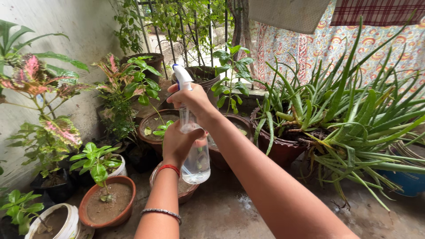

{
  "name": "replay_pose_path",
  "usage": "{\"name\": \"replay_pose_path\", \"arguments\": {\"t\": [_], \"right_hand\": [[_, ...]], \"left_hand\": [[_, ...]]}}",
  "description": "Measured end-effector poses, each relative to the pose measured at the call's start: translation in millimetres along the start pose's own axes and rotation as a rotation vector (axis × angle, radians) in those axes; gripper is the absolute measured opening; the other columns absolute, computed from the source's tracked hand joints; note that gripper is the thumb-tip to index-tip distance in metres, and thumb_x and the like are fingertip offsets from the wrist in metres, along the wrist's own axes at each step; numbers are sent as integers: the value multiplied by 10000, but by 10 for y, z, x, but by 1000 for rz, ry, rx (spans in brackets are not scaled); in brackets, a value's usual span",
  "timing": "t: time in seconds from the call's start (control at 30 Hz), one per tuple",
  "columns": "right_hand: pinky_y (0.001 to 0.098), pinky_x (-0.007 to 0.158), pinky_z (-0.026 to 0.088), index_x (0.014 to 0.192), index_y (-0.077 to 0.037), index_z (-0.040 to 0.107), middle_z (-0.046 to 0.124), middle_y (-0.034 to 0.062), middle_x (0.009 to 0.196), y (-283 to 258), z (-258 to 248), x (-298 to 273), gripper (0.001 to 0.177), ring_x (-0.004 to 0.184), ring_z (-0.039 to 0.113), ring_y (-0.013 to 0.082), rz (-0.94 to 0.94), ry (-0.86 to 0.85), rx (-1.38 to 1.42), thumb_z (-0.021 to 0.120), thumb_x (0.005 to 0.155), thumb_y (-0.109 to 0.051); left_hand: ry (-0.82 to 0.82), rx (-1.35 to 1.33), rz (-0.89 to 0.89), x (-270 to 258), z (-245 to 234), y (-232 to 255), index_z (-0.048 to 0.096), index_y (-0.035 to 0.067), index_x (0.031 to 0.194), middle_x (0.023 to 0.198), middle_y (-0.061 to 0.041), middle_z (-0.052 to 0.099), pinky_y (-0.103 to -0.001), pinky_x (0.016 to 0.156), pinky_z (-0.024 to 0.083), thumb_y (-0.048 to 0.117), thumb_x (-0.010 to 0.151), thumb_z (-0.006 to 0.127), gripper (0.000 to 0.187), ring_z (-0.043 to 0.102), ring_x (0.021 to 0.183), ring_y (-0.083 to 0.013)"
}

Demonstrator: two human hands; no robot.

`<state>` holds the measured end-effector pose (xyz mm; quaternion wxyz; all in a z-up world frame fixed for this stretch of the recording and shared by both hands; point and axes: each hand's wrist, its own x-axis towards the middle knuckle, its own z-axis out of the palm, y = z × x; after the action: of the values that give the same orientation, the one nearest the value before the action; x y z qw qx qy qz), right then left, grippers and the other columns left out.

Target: The person sprays water on various potted plants using a spray bottle.

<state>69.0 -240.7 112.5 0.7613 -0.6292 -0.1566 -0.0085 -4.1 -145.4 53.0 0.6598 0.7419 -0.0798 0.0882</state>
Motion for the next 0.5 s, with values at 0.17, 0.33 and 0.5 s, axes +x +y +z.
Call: {"name": "replay_pose_path", "arguments": {"t": [0.17, 0.33, 0.5], "right_hand": [[292, 617, 501, 756, -11, 624, 598, 61, 652, 193, 38, 105, 108, 585, 583, 156, -78, -36, 22, 591, 653, -12], [317, 561, 369, 723, 8, 558, 521, 40, 654, 301, 218, 183, 86, 580, 462, 143, -95, 4, -116, 609, 654, -2], [249, 605, 463, 709, -38, 648, 619, 34, 637, 183, 444, 61, 74, 588, 578, 125, -91, -49, -22, 613, 645, -26]], "left_hand": [[83, 189, 37, -61, -73, 4, 763, 39, 905, 817, -86, 785, -330, 725, 568, 244, 617, 781, 355, 753, 722, -191], [79, 149, 52, -100, -233, -28, 753, 42, 907, 817, -86, 789, -333, 724, 564, 247, 618, 767, 354, 748, 730, -197], [168, 230, 13, -152, -353, -2, 773, 66, 902, 805, -68, 790, -336, 717, 558, 314, 611, 796, 383, 757, 727, -191]]}}
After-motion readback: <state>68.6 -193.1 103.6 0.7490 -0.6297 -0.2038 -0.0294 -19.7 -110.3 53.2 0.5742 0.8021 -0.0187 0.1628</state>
